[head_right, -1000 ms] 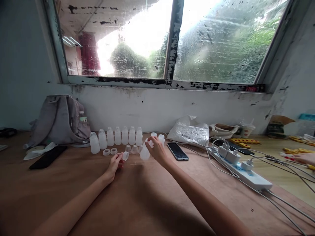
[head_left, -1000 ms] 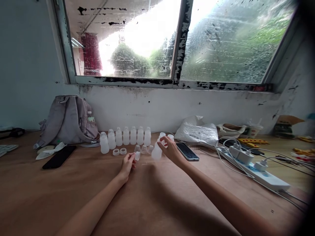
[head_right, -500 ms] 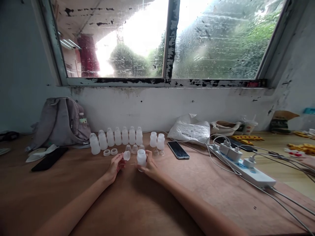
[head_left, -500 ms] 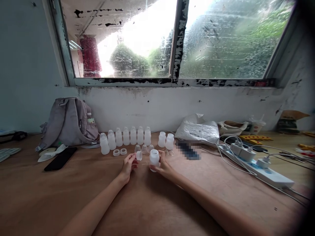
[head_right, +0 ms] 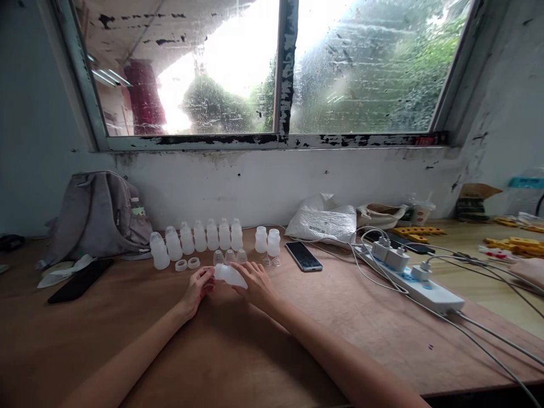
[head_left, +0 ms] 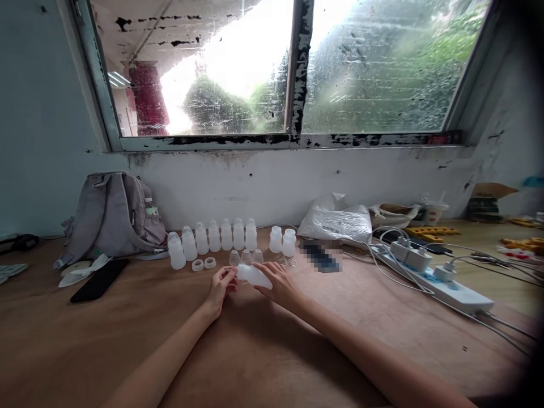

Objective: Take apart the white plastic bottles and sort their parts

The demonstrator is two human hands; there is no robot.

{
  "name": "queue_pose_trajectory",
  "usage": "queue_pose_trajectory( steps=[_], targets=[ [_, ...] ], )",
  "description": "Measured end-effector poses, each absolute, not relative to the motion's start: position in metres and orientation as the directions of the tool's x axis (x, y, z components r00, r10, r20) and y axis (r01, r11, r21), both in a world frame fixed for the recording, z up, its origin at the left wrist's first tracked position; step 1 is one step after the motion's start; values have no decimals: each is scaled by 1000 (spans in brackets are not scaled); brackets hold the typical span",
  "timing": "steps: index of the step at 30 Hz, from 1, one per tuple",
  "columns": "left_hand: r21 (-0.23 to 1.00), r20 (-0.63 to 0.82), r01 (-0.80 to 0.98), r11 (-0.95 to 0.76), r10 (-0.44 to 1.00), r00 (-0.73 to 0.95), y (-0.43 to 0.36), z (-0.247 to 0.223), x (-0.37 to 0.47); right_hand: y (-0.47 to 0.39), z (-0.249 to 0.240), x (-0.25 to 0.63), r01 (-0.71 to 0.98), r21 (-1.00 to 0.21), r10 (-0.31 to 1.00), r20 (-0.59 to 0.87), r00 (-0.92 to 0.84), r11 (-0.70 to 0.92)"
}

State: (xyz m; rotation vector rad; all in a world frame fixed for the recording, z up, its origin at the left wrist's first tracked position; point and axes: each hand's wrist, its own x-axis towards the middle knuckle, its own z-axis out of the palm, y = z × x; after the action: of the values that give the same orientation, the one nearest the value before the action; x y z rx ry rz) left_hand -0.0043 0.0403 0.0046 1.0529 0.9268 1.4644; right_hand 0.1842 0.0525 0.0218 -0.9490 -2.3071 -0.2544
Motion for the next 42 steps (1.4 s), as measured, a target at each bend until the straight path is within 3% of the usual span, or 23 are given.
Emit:
queue_pose_trajectory(
  steps=[7,22,28,38,42],
  targets=[
    [952,148,-263,-157,988,-54,37,7,-3,53,23,186,695,6,550,606,-574,719],
    [938,244,-241,-251,968,-58,34,11,-4,52,23,187,688,3,554,590,-587,725],
    [962,185,-182,-202,977,-107,39,7,-4,50,24,187,681,5,546,593,-592,733],
    [924,342,-153,-349,937,-76,35,17,-4,53,23,189,678,-36,556,604,-571,735],
    [946,234,-215,-242,970,-65,35,13,-1,52,22,188,669,-49,557,600,-574,742]
  ],
)
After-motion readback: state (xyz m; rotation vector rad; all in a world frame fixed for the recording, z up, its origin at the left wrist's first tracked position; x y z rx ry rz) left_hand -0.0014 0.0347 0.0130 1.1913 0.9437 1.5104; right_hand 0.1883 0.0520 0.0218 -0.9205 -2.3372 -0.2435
